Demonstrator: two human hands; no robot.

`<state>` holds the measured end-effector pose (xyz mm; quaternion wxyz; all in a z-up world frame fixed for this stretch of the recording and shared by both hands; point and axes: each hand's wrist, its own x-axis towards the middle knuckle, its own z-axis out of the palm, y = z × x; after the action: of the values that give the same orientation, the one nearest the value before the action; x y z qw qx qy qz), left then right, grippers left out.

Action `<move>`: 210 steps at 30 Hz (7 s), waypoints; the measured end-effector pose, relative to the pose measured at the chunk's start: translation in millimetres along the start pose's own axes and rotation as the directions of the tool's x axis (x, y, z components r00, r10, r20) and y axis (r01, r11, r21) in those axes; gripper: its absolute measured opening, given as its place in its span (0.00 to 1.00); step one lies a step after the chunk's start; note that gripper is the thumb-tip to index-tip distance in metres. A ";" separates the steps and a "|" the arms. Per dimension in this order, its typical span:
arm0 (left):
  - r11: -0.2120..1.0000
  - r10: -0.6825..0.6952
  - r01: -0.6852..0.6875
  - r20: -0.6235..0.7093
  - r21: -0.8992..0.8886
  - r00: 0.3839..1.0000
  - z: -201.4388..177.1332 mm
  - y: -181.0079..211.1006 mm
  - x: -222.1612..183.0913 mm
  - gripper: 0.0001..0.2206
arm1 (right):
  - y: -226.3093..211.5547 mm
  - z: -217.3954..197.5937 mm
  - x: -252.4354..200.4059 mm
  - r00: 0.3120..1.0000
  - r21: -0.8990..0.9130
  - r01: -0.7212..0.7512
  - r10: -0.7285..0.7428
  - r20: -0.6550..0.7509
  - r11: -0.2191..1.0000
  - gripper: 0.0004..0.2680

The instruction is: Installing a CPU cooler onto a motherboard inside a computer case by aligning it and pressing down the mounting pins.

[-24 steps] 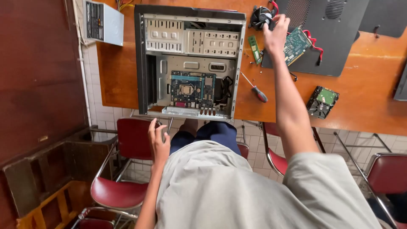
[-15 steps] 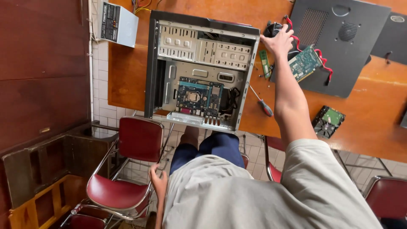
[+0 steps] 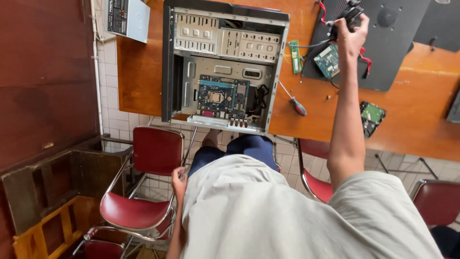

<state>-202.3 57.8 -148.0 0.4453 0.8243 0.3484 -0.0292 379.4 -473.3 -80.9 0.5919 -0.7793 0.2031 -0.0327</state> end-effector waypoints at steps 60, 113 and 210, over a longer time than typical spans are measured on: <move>0.781 0.558 -0.436 0.814 -0.448 0.163 -102.0 343.6 95.5 0.16 | -166.8 72.8 -533.2 0.973 0.966 -0.228 0.050 0.224 0.120 0.22; 0.744 0.535 -0.509 0.842 -0.433 0.065 -84.2 337.2 94.7 0.09 | -172.5 62.7 -545.3 0.968 0.955 -0.233 0.134 0.211 0.185 0.30; 0.723 0.606 -0.565 0.758 -0.398 0.241 -60.1 317.7 88.9 0.09 | -261.0 105.9 -513.9 0.871 0.955 -0.254 0.466 0.155 0.157 0.20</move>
<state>39.8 37.3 83.0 0.5497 0.7551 -0.2501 -0.2552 12.3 -137.9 229.2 0.9079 -0.1799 0.3711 -0.0749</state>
